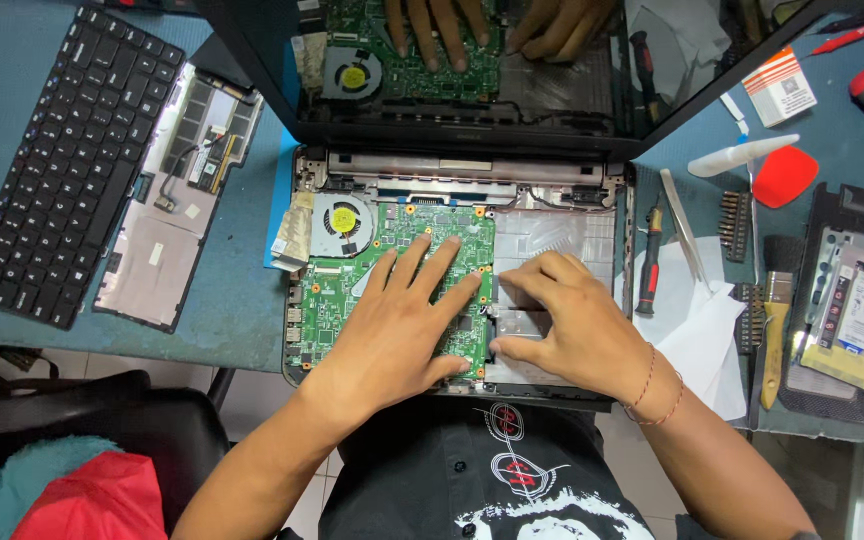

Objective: The person places a green motherboard into the chassis of a disassembled laptop. They then connect a ribbon cable to the board and press down on the components to secure them in place.

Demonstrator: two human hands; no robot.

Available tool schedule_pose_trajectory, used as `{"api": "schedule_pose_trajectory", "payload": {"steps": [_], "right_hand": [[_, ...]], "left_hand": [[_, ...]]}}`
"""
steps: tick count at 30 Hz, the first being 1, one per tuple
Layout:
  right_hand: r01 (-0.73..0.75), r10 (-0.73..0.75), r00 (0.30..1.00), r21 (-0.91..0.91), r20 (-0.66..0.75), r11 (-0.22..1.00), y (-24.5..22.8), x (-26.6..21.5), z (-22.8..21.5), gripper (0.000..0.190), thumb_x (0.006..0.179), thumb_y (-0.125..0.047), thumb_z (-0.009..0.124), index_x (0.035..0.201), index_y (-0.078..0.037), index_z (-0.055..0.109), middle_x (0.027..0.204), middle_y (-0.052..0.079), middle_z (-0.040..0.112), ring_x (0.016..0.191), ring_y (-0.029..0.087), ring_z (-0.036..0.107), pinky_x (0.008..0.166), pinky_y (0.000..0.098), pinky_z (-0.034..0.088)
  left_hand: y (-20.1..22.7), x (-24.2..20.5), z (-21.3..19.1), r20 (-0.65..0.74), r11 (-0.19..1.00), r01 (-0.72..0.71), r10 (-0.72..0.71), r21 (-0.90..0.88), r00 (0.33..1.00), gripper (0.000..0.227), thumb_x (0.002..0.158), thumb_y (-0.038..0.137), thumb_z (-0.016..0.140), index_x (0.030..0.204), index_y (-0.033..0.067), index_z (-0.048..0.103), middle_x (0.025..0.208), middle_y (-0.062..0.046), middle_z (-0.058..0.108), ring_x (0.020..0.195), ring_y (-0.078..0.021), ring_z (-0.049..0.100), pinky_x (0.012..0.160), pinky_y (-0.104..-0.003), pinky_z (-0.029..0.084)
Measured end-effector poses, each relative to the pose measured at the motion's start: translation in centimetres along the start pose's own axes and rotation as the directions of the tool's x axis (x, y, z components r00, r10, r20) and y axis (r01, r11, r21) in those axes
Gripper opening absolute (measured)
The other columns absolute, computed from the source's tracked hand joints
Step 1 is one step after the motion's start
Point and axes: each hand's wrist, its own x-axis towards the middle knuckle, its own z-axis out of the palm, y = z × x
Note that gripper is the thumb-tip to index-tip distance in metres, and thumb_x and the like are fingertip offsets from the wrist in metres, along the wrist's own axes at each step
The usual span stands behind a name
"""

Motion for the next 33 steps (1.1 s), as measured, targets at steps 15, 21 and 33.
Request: {"api": "schedule_pose_trajectory", "payload": {"steps": [15, 21, 33], "right_hand": [[0.038, -0.038, 0.999, 0.001, -0.006, 0.999, 0.0, 0.3, 0.0, 0.057, 0.071, -0.037, 0.078, 0.115, -0.006, 0.059, 0.096, 0.007, 0.056, 0.092, 0.026, 0.052, 0.083, 0.0375, 0.044], [0.021, -0.018, 0.999, 0.059, -0.049, 0.998, 0.1, 1.0, -0.8, 0.023, 0.086, -0.017, 0.058, 0.106, -0.008, 0.064, 0.085, 0.006, 0.057, 0.077, 0.023, 0.058, 0.073, 0.0346, 0.045], [-0.030, 0.034, 0.997, 0.062, -0.069, 0.998, 0.6, 1.6, 0.0, 0.021, 0.080, -0.021, 0.069, 0.099, -0.013, 0.065, 0.077, 0.000, 0.057, 0.068, 0.017, 0.058, 0.069, 0.0310, 0.046]], "left_hand": [[0.5, 0.7, -1.0, 0.041, 0.997, -0.001, -0.002, 0.073, 0.999, 0.088, 0.060, 0.053, 0.081, 0.131, 0.0146, 0.045, 0.144, -0.018, 0.035, 0.133, -0.0422, 0.032, 0.101, -0.057, 0.032], [0.3, 0.7, -1.4, 0.065, 0.999, -0.014, 0.012, 0.041, 0.998, 0.090, 0.062, 0.053, 0.081, 0.134, 0.0131, 0.044, 0.145, -0.019, 0.033, 0.133, -0.0435, 0.029, 0.102, -0.057, 0.030], [0.5, 0.9, -0.9, 0.082, 0.998, -0.026, 0.022, 0.051, 0.996, 0.099, 0.056, 0.057, 0.084, 0.133, 0.0125, 0.042, 0.148, -0.020, 0.029, 0.134, -0.0444, 0.027, 0.103, -0.059, 0.027]]}}
